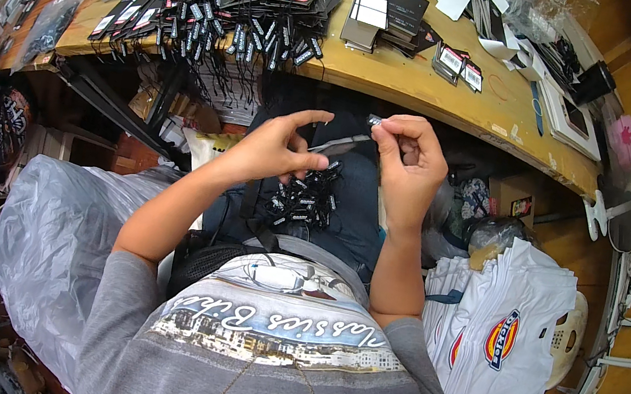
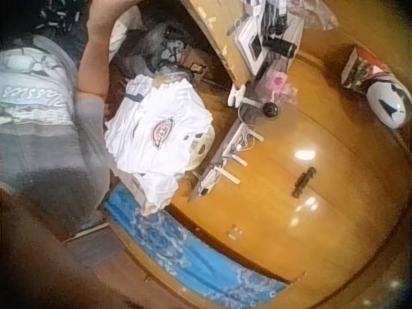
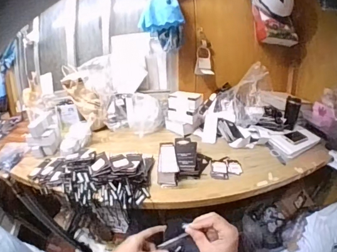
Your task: The person sits cross-legged and assembles keychains by inserting small black plastic pieces into rectangular cardboard tags. They pick up tags and pieces from piles on the table and their lap, attach the pieces to the tags, and place the finished items into a stack.
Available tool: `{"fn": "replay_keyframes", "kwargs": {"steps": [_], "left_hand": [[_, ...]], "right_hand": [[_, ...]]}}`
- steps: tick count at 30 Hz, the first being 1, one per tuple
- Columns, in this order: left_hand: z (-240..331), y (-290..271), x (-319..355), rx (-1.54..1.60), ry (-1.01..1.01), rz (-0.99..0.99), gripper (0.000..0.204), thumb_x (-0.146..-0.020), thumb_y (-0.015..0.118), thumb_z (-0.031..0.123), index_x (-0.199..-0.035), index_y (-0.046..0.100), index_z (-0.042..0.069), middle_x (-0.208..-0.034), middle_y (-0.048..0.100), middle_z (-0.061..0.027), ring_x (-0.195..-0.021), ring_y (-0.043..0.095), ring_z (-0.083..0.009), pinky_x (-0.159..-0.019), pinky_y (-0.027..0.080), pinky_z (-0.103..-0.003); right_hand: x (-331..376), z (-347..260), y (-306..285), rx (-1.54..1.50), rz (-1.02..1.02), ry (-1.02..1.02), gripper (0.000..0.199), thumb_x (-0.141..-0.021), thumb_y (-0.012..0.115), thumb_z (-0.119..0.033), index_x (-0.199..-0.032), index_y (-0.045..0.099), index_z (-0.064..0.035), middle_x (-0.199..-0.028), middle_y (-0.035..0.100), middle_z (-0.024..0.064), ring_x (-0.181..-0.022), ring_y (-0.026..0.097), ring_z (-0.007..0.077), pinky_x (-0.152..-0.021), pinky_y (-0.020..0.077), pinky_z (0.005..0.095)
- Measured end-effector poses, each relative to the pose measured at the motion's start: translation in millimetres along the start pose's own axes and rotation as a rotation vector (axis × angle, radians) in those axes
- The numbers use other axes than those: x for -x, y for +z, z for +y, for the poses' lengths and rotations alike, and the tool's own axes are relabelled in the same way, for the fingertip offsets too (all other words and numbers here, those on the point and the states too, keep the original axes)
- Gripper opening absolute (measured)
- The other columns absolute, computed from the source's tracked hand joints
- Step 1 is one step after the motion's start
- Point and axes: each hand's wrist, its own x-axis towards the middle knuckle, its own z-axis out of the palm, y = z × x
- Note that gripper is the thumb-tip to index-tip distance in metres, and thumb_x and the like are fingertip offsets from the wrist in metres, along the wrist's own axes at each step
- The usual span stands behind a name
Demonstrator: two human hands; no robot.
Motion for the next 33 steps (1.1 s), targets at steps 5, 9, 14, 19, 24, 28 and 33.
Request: {"fn": "replay_keyframes", "kwargs": {"steps": [5,9,14,19,24,28,33], "left_hand": [[-11,-5,0,0.922,-0.227,-0.509,0.071,-0.08,0.02,0.054,-0.118,0.025,-0.006,-0.093,0.053,-0.0254,-0.071,0.06,-0.0276,-0.058,0.052,-0.027],[-16,7,-3,1.007,-0.384,-0.631,0.079,-0.076,0.021,0.062,-0.11,0.033,-0.008,-0.09,0.053,-0.0227,-0.073,0.059,-0.0334,-0.059,0.053,-0.032],[-23,23,3,0.877,-0.441,-0.535,0.049,-0.08,0.042,0.047,-0.095,0.047,0.001,-0.082,0.053,-0.005,-0.073,0.053,-0.0073,-0.058,0.047,-0.021],[-35,16,6,1.028,-0.461,-0.64,0.031,-0.079,0.053,0.028,-0.095,0.048,0.002,-0.083,0.052,-0.0042,-0.069,0.051,-0.0072,-0.054,0.046,-0.021],[-1,12,25,0.986,-0.253,-0.497,0.03,-0.083,0.047,0.018,-0.108,0.04,0.002,-0.089,0.053,-0.007,-0.075,0.054,-0.0073,-0.058,0.047,-0.02],[14,-5,41,0.949,-0.071,-0.347,0.04,-0.085,0.041,0.014,-0.121,0.027,0.002,-0.104,0.05,-0.015,-0.098,0.05,-0.0263,-0.077,0.046,-0.033],[32,-28,61,0.927,0.164,-0.039,0.034,-0.085,0.043,0.017,-0.114,0.034,0.003,-0.1,0.051,-0.0139,-0.088,0.055,-0.0239,-0.071,0.049,-0.035]], "right_hand": [[8,-16,1,0.069,-0.293,-0.077,0.013,-0.064,0.055,0.01,-0.073,0.053,0.0013,-0.072,0.053,0.0097,-0.063,0.054,0.0187,-0.057,0.0427,0.0243],[22,-32,7,0.19,-0.54,-0.244,0.019,-0.058,0.056,0.01,-0.075,0.055,0.0004,-0.071,0.056,0.0111,-0.065,0.056,0.0227,-0.058,0.045,0.0268],[38,-37,15,0.323,-0.708,-0.458,0.019,-0.058,0.057,0.0,-0.077,0.055,0.0,-0.074,0.055,0.009,-0.068,0.056,0.0235,-0.057,0.0453,0.0283],[46,-38,22,0.384,-0.851,-0.468,0.017,-0.063,0.054,-0.006,-0.079,0.056,-0.0019,-0.081,0.056,0.0072,-0.07,0.056,0.0196,-0.058,0.0454,0.0279],[49,-40,27,0.399,-0.91,-0.474,0.02,-0.062,0.054,-0.006,-0.082,0.056,-0.0016,-0.082,0.055,0.0086,-0.07,0.056,0.02,-0.06,0.0453,0.0286],[48,-52,25,0.342,-0.859,-0.51,0.024,-0.062,0.054,-0.006,-0.085,0.057,-0.0006,-0.085,0.056,0.0104,-0.072,0.056,0.0216,-0.062,0.0457,0.0302],[44,-55,26,0.35,-0.76,-0.669,0.026,-0.061,0.058,-0.006,-0.085,0.057,0.003,-0.091,0.054,0.0197,-0.069,0.057,0.0214,-0.058,0.0468,0.0273]]}}
